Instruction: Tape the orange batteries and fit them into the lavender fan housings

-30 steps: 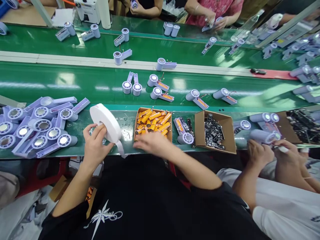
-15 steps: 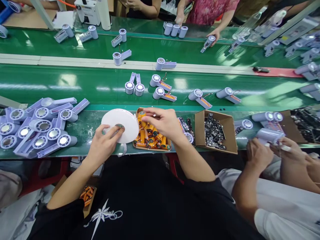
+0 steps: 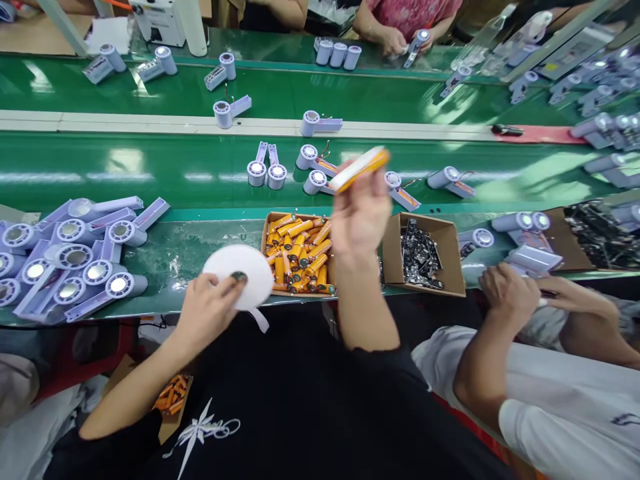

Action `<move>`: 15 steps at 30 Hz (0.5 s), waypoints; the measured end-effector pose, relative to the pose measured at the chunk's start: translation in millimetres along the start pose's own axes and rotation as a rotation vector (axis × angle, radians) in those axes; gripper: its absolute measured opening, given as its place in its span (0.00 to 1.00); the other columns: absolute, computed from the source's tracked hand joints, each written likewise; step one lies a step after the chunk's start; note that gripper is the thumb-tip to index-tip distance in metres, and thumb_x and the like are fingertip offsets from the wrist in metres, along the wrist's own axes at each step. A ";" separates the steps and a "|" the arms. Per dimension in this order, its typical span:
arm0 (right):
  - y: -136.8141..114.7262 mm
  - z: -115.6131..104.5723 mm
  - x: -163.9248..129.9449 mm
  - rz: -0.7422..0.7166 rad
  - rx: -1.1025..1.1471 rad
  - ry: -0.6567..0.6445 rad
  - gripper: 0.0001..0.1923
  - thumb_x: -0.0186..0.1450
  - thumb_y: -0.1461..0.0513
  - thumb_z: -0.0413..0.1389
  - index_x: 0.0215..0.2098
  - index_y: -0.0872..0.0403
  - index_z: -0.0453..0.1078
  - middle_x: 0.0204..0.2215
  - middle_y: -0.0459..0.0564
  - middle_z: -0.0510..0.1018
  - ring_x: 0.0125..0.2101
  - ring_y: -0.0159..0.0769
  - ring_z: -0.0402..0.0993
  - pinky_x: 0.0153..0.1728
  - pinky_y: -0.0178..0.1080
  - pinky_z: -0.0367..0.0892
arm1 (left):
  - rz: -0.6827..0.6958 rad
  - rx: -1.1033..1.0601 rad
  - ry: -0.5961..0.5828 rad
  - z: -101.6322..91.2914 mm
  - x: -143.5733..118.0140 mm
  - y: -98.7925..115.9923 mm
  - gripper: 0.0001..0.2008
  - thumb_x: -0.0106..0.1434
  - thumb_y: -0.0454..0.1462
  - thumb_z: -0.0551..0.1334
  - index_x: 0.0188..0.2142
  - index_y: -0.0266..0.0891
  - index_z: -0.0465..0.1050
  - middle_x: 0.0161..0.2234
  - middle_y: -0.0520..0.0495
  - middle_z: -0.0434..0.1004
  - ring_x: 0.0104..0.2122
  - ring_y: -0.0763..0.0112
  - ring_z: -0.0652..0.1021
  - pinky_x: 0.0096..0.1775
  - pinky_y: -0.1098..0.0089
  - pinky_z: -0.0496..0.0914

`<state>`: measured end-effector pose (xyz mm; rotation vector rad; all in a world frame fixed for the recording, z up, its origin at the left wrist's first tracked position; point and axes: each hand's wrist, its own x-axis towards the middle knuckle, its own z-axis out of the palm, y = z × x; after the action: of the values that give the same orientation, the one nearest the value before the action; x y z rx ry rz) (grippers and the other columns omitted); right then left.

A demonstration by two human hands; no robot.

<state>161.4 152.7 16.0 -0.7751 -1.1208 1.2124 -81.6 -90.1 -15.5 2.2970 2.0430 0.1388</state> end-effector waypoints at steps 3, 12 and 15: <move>-5.4 -28.1 28.8 -0.034 -0.041 0.025 0.36 0.69 0.45 0.68 0.72 0.36 0.67 0.60 0.48 0.85 0.62 0.44 0.84 0.65 0.53 0.82 | -0.131 0.009 -0.139 -3.6 15.2 -48.5 0.31 0.57 0.45 0.78 0.61 0.55 0.83 0.58 0.43 0.88 0.58 0.33 0.80 0.51 0.43 0.76; 29.6 -33.4 16.1 0.074 0.103 0.016 0.33 0.57 0.53 0.81 0.58 0.40 0.80 0.46 0.42 0.92 0.50 0.39 0.91 0.57 0.42 0.85 | -0.153 0.084 -0.256 -2.5 337.3 -55.0 0.45 0.69 0.56 0.67 0.78 0.38 0.63 0.72 0.26 0.71 0.69 0.32 0.73 0.64 0.46 0.72; 22.4 -44.6 21.8 0.074 0.004 -0.010 0.29 0.59 0.53 0.80 0.57 0.41 0.81 0.42 0.44 0.92 0.49 0.41 0.91 0.53 0.43 0.86 | -0.125 0.079 -0.384 4.9 394.2 -79.4 0.36 0.57 0.49 0.76 0.63 0.39 0.82 0.59 0.28 0.84 0.60 0.36 0.81 0.61 0.49 0.74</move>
<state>196.1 183.3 -12.9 -0.8149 -1.1056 1.2810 -113.9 310.7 -19.3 2.0297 2.0072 -0.3662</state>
